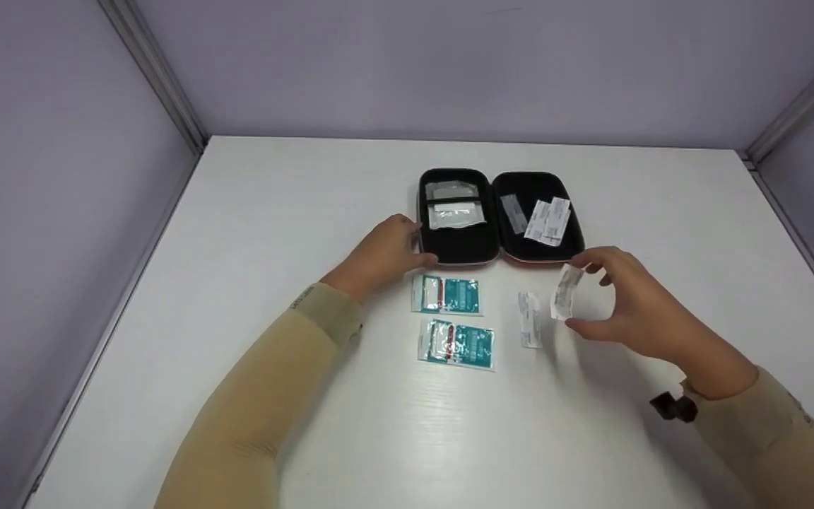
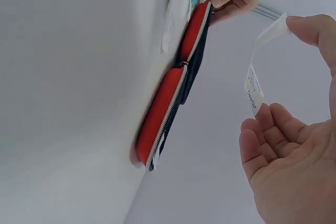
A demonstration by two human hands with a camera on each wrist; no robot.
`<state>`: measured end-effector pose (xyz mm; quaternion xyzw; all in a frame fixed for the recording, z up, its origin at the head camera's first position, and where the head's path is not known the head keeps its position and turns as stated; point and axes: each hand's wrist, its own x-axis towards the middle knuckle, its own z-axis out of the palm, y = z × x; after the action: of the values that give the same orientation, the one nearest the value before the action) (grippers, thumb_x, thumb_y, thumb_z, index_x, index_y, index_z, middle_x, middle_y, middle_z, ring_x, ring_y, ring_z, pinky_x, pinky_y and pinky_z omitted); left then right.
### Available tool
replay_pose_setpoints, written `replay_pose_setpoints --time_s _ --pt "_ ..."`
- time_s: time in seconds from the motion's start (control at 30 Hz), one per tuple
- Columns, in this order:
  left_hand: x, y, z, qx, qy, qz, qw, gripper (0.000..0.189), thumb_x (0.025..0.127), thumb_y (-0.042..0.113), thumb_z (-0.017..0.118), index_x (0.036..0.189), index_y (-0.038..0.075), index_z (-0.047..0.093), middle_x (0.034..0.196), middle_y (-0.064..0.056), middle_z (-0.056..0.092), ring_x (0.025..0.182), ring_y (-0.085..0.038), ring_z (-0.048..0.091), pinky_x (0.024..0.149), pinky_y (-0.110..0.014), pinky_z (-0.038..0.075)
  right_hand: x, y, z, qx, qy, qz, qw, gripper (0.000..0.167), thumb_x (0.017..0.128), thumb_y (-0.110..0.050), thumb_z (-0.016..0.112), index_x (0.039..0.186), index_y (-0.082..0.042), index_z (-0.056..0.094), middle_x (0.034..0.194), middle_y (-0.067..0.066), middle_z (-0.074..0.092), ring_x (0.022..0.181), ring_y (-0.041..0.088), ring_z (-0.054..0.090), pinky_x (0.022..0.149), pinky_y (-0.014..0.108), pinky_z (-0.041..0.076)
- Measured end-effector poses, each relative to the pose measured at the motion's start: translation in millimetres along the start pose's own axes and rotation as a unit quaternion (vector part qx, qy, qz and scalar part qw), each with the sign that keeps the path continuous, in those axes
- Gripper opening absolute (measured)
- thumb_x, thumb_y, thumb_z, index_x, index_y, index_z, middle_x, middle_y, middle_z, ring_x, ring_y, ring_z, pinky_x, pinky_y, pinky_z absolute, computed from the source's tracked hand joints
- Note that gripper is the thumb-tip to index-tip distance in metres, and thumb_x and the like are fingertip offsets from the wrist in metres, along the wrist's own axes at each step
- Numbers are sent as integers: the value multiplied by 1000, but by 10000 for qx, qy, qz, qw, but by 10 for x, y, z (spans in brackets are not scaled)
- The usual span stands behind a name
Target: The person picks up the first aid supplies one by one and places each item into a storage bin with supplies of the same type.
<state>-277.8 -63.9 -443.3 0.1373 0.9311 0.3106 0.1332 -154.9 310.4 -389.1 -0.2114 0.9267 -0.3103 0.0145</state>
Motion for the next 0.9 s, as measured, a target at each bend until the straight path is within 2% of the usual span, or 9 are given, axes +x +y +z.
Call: replay_pose_setpoints --time_s 0.2,0.33,0.47,0.63,0.77,0.9 --pt "3 -9 10 107 -53 19 9999 79 104 44 83 164 1 56 156 -16 63 143 -30 63 130 -47 49 167 3 -138 81 461 -229 9986 80 81 -2 99 149 1 57 144 14 65 125 2 49 98 8 41" --pt "19 -17 8 202 -66 95 9997 78 104 45 82 164 3 57 153 -15 64 139 -30 64 128 -47 51 284 21 -257 141 685 -286 9971 81 82 -1 99 151 1 56 145 15 63 125 -5 46 98 6 39" --pt "35 -30 4 256 -47 115 9996 75 104 45 83 164 6 59 151 -15 65 137 -29 64 127 -47 52 416 42 -364 308 836 -173 9959 80 84 0 96 152 4 55 146 15 62 124 -4 47 99 5 39" --pt "51 -27 1 216 -60 112 9997 77 104 43 83 165 5 57 155 -16 64 141 -30 63 129 -47 50 545 90 -426 469 959 245 9940 81 86 0 94 155 3 53 147 13 60 121 -4 50 98 6 41" --pt "53 -17 3 193 -89 77 9997 79 104 43 83 166 5 55 157 -17 62 144 -31 62 131 -48 48 616 159 -414 558 954 598 9921 82 87 -2 94 158 1 52 149 11 59 122 -4 50 97 7 41" --pt "49 -26 8 201 -66 31 9998 78 103 43 84 166 6 56 156 -17 63 144 -32 63 131 -47 49 694 256 -360 556 850 741 9921 84 88 -7 94 159 0 51 150 13 58 121 2 50 97 9 41"
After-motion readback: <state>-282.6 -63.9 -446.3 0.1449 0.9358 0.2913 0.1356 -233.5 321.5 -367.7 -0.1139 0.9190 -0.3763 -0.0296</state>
